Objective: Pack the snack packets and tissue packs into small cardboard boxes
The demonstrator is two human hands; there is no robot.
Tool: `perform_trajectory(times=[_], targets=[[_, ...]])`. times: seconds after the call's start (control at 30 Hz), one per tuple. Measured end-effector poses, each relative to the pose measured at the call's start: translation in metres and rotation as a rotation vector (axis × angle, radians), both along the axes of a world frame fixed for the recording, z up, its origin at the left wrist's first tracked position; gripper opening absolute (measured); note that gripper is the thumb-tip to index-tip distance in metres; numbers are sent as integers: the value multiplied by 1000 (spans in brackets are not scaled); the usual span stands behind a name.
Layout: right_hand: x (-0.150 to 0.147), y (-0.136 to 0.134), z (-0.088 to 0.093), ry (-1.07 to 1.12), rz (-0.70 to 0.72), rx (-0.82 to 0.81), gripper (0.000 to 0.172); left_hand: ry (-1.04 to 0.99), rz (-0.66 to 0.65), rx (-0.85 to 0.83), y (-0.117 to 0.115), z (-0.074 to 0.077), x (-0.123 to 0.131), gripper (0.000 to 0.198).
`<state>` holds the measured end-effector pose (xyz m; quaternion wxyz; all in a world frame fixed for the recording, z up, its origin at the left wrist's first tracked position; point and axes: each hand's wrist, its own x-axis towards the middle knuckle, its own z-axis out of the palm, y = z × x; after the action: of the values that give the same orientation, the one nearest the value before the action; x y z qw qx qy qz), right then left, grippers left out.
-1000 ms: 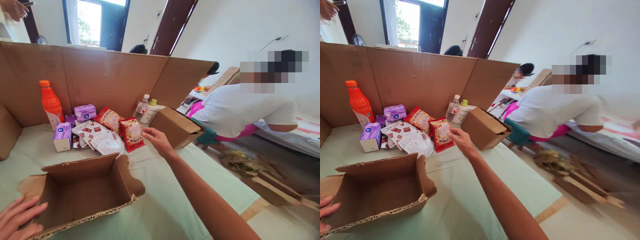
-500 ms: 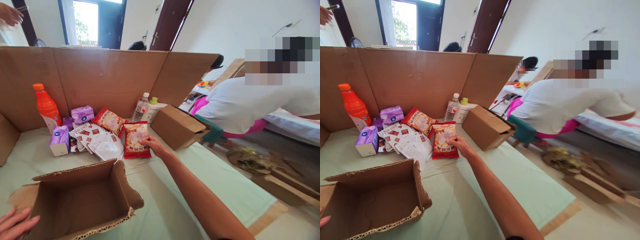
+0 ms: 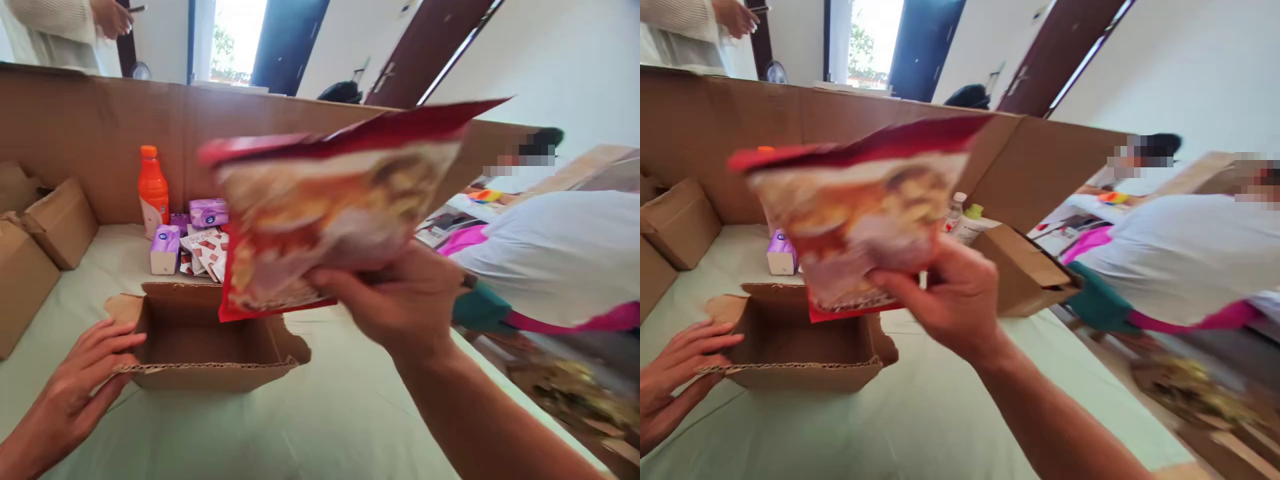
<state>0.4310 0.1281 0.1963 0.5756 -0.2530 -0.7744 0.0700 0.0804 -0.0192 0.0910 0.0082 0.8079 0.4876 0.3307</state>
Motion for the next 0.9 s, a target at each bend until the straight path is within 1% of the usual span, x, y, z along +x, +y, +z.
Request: perform_trajectory(times=[0.07,0.13,0.23,0.27,0.3,0.33,0.4,0.47,0.5,0.57,0.63,0.7,0.77,0.83,0.9], targets=[[-20,-9,8,-371,134,73,30,48,-35,36,-1,2,1,26],[-38,-10,11,-777,264,49,29,59,-32,45,-3,2,-1,26],[-66,-9,6,-1325,299,-94,15,24,-30,48,-7,-1,-4,28],[-75,-9,3,-1457,303,-144,10,20,-41,51,-7,-1,-5,28],[-85,-10,-1,-1553,315,-177,10,27,-58,55,-7,-1,-5,29],[-93,-11,-5,-1624,342,-194,13,37,-72,55,-7,1,-6,30],[-106,-13,-14,-1693,428,-205,21,69,-67,49,-8,8,-4,29],[-112,-15,-21,-1686,522,-233,24,87,-18,38,-12,23,1,28],[-113,-14,-24,-1670,558,-253,24,87,15,29,-15,31,4,31],[-113,-12,-27,-1638,595,-288,23,111,58,-3,-21,49,14,46],[-111,-9,-28,-1620,606,-305,22,203,29,-51,-22,61,22,65],[-109,-7,-26,-1606,617,-324,21,325,-30,-105,-12,66,30,74],[-106,-7,-22,-1587,645,-353,21,399,-112,-165,8,68,36,73],[-99,-9,-17,-1556,687,-384,21,454,-192,-277,31,68,42,61],[-82,-9,-11,-1456,734,-392,23,463,-206,-377,48,67,46,48]])
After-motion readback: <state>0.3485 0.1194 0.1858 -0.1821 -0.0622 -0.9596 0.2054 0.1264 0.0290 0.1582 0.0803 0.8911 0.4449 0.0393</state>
